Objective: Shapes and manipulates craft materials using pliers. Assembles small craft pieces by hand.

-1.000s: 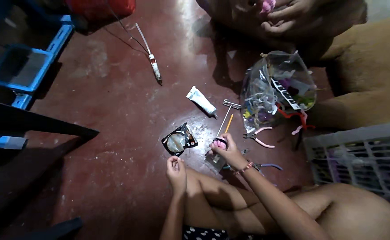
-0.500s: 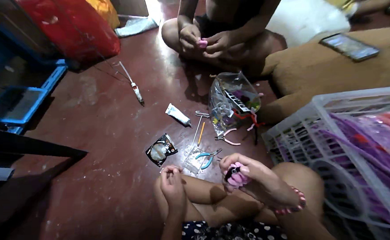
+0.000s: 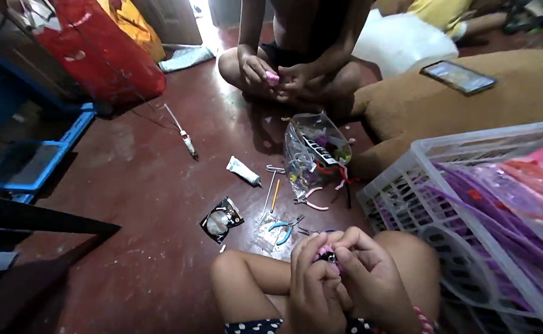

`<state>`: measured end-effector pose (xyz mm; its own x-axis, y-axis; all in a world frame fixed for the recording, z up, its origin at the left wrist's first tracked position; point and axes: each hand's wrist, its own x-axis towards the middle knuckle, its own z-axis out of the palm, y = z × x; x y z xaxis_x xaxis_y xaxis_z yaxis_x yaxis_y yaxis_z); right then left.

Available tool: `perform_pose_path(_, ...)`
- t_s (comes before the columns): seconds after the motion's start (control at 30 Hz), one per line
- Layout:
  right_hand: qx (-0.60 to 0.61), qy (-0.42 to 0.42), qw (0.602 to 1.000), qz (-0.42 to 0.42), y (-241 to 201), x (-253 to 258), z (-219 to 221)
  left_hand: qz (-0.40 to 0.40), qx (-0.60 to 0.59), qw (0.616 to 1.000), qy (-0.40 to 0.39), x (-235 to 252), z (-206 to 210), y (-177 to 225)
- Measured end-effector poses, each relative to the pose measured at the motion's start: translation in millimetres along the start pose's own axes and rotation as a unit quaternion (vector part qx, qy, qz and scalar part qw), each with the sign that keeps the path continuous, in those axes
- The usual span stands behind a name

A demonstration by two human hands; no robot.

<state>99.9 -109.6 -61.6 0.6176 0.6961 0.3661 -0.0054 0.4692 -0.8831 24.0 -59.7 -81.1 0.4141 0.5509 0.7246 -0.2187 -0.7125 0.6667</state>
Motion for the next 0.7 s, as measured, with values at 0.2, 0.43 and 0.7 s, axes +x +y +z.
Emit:
perform_pose_path(0.2, -0.180, -0.123, 0.967, -0.132, -3, 7, -14, -0.050, -0.050, 0.997, 0.026, -2, -5, 6)
perform_pose_path(0.43, -0.353, -0.150, 0.895, -0.228, -22, 21, -16, -0.062, -0.004, 0.998, -0.018, 5, -39, 18)
perform_pose_path(0.7, -0.295, -0.278, 0.870, -0.279, -46, 30, -2, 0.007, -0.029, 0.999, 0.013, 12, -58, 38)
